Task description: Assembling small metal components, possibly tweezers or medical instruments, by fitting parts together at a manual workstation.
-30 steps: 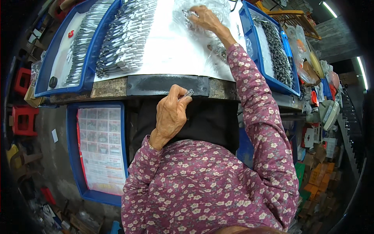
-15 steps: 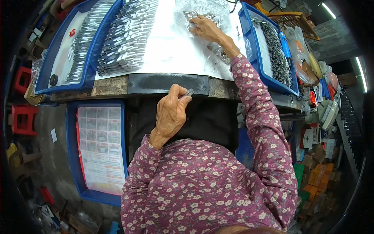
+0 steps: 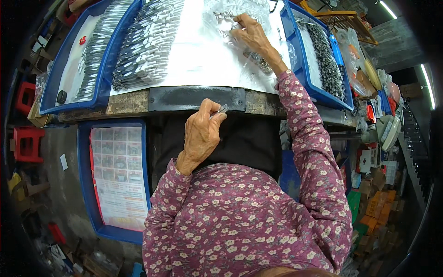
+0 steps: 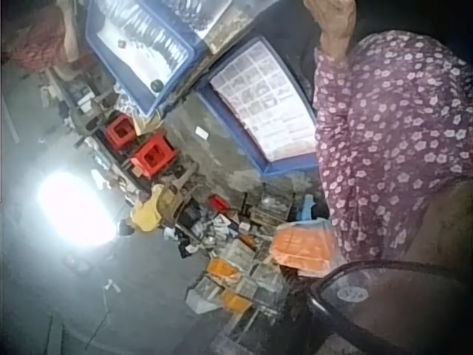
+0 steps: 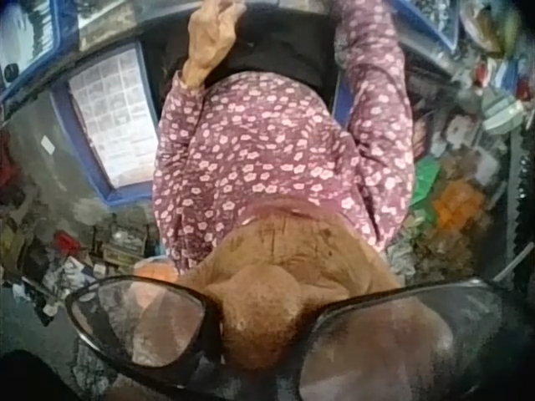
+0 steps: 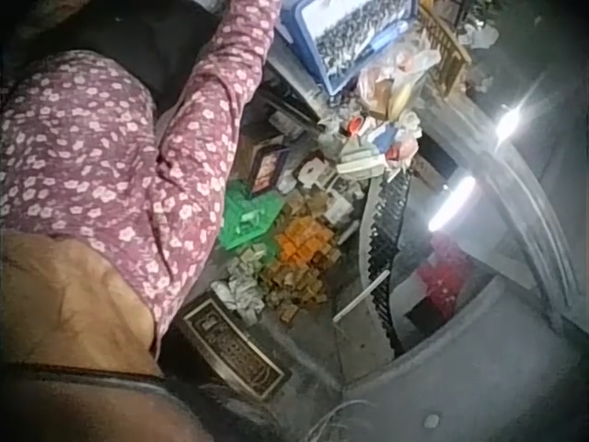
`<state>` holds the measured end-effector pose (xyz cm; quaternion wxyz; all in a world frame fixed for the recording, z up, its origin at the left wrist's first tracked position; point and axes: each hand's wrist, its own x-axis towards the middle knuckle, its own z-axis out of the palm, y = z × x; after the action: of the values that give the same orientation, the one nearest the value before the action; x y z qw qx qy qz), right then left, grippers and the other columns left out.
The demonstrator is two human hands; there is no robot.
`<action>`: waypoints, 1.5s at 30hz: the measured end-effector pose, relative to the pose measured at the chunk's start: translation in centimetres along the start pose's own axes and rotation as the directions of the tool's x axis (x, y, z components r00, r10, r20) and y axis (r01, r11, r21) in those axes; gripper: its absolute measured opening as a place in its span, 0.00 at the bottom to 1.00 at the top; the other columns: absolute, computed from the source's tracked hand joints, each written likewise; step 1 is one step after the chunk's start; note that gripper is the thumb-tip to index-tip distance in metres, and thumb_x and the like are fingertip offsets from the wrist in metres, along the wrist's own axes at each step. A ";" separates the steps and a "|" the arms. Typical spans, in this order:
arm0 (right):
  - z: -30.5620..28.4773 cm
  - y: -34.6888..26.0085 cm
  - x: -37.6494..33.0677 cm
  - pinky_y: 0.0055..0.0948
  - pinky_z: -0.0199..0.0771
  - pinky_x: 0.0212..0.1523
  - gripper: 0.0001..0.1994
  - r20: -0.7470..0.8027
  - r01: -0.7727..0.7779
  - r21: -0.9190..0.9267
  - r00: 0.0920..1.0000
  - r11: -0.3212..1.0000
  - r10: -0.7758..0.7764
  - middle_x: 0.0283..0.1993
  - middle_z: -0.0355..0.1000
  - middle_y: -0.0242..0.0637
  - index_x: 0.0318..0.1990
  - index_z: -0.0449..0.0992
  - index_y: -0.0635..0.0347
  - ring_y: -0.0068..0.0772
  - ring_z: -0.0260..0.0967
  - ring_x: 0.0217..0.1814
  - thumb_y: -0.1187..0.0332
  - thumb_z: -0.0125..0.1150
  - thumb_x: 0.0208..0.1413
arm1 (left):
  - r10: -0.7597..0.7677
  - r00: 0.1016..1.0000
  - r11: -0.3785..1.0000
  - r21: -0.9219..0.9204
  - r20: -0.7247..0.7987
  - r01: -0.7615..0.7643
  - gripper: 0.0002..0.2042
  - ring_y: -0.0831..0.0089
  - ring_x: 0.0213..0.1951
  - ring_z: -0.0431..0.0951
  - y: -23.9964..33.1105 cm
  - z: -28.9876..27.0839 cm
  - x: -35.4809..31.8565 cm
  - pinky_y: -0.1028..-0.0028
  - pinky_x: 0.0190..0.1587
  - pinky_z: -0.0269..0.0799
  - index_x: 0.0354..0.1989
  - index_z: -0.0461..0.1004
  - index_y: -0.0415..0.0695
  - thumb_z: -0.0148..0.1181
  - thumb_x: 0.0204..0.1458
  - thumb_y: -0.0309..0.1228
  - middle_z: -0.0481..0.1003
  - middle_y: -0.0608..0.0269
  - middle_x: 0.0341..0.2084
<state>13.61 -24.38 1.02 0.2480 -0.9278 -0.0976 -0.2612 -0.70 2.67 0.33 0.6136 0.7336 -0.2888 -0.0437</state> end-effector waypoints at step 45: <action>1.1 -2.4 -2.0 0.34 0.67 0.20 0.06 -0.169 -0.057 -0.261 0.986 0.964 0.013 0.19 0.67 0.44 0.30 0.65 0.63 0.40 0.67 0.19 0.73 0.53 0.45 | 0.002 1.000 1.000 -0.005 -0.005 -0.002 0.05 0.58 0.20 0.72 -0.3 0.0 -0.2 0.69 0.23 0.65 0.30 0.63 0.38 0.52 0.46 0.23 0.70 0.52 0.16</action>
<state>11.69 -21.80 0.12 0.1337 -0.9292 -0.0245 -0.3436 -0.76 2.77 0.02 0.6164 0.7318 -0.2878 -0.0420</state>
